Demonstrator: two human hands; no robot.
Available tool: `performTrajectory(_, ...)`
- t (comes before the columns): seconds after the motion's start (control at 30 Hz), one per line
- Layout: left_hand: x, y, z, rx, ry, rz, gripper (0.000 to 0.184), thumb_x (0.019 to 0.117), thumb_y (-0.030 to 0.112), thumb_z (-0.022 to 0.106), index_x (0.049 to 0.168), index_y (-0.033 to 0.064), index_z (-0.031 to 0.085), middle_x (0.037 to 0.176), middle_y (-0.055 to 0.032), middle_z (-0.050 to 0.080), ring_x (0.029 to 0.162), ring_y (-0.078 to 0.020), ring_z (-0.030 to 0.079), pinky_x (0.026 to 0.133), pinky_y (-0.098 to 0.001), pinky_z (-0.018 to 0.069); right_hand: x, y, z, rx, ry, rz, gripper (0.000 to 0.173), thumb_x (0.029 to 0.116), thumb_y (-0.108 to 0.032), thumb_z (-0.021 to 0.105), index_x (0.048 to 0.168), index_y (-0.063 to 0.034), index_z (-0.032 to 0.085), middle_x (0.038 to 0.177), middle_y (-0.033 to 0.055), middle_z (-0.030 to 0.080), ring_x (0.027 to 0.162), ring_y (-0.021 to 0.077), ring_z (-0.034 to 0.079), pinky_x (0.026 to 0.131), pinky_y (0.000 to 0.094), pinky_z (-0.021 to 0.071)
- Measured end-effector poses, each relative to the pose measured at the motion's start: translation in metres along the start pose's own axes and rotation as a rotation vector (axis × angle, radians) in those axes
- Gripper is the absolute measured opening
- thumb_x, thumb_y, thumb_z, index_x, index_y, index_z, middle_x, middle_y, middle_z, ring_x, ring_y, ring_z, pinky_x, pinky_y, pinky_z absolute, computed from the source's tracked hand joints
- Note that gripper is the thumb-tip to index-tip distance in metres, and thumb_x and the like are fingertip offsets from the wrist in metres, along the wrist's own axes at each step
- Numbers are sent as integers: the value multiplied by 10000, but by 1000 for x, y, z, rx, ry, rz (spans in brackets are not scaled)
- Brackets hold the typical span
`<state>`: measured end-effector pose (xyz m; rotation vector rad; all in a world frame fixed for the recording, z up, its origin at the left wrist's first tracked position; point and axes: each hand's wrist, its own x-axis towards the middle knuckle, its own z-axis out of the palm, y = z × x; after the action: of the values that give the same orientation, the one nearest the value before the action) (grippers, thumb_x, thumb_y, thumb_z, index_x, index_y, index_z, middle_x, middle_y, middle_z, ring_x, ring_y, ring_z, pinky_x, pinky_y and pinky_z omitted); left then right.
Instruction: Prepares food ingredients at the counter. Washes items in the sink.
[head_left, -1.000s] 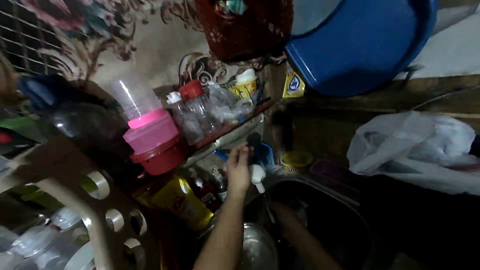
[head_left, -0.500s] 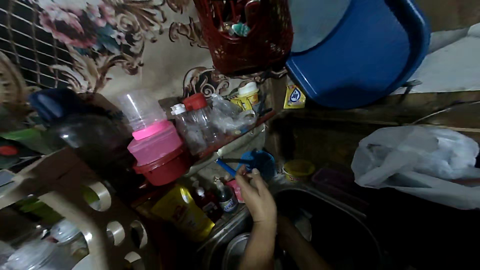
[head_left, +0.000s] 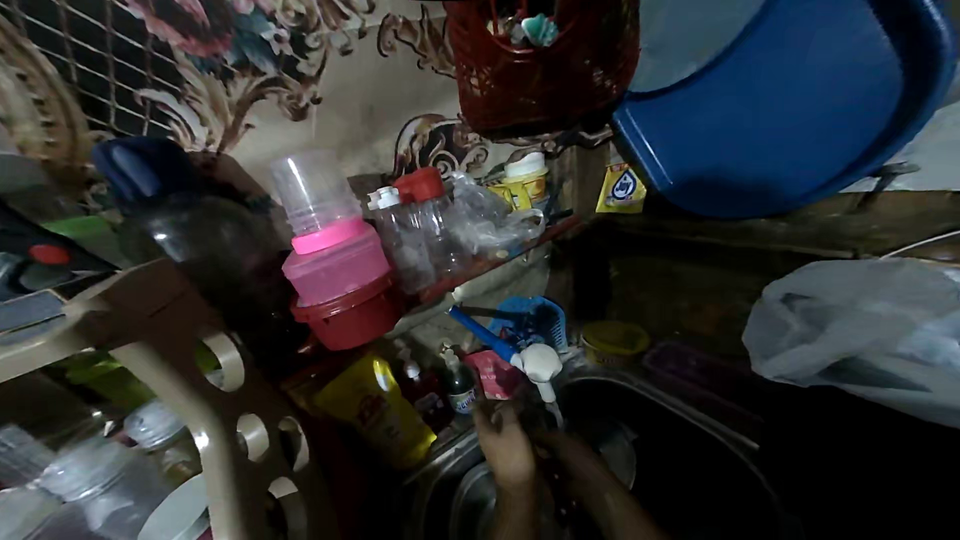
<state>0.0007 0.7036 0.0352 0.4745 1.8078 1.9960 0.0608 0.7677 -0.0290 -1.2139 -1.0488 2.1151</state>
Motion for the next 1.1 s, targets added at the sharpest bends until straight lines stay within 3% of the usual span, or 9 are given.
performTrajectory(0.07, 8, -24, -4, 123, -118, -217, 389, 1052, 224, 587, 1349, -26, 577, 1128, -186, 675, 972, -239, 655, 850, -416, 550, -2, -3, -4, -86, 17, -4, 321, 994, -228, 663, 1202, 11, 613, 908, 110, 670, 702, 174, 639, 618, 338, 552)
performTrajectory(0.13, 12, -48, -6, 128, -304, -381, 390, 1073, 373, 520, 1181, 21, 651, 794, -73, 596, 618, -155, 547, 566, -331, 493, -4, -3, -12, -191, 25, -41, 343, 989, -289, 679, 1161, 5, 641, 878, 106, 644, 699, 180, 613, 629, 361, 542)
performTrajectory(0.27, 10, -57, 1, 34, -443, -603, 358, 1059, 358, 543, 1162, 33, 652, 800, -80, 627, 562, -150, 552, 526, -313, 502, -10, -5, -28, -322, 40, -67, 319, 1007, -283, 642, 1180, -14, 643, 881, 97, 636, 692, 175, 603, 614, 358, 530)
performTrajectory(0.4, 6, -60, 10, -69, -405, -689, 290, 1071, 285, 517, 945, 36, 595, 595, -26, 492, 429, -129, 439, 428, -292, 452, -16, -2, -40, -263, 48, -67, 262, 995, -238, 661, 1132, -15, 672, 853, 102, 676, 663, 181, 647, 584, 347, 555)
performTrajectory(0.57, 9, -71, 19, 14, -378, -635, 324, 1070, 317, 509, 956, 31, 609, 609, -43, 504, 430, -134, 446, 401, -292, 418, -35, 3, -51, -200, 47, -44, 246, 1023, -179, 617, 1183, 8, 633, 888, 108, 740, 652, 172, 683, 543, 304, 537)
performTrajectory(0.77, 30, -86, 21, 96, -283, -504, 301, 1034, 273, 603, 1079, -9, 700, 930, -146, 702, 804, -239, 673, 739, -430, 570, -62, 12, -59, -186, 59, 19, 208, 1040, -168, 590, 1165, -6, 628, 886, 97, 761, 642, 164, 703, 511, 276, 531)
performTrajectory(0.9, 36, -84, 18, 68, -267, -431, 516, 1120, 394, 370, 1275, -21, 636, 1147, -185, 703, 981, -259, 690, 868, -444, 562, -61, 16, -61, -145, 103, -7, 216, 1053, -174, 565, 1169, 4, 606, 876, 106, 762, 647, 166, 709, 518, 276, 537)
performTrajectory(0.97, 31, -81, 16, 83, -387, -446, 560, 1114, 448, 344, 1294, -10, 612, 1072, -182, 688, 890, -255, 669, 794, -447, 562, -55, 15, -60, -99, 142, -19, 228, 1058, -187, 571, 1173, 9, 591, 889, 110, 756, 662, 172, 711, 543, 283, 552)
performTrajectory(1.1, 14, -73, 16, 71, -573, -596, 282, 1047, 310, 581, 1092, 38, 641, 717, -40, 566, 533, -130, 520, 492, -287, 472, -40, 9, -51, -87, 179, -65, 235, 1039, -187, 605, 1154, 18, 624, 889, 114, 727, 649, 181, 683, 549, 306, 556)
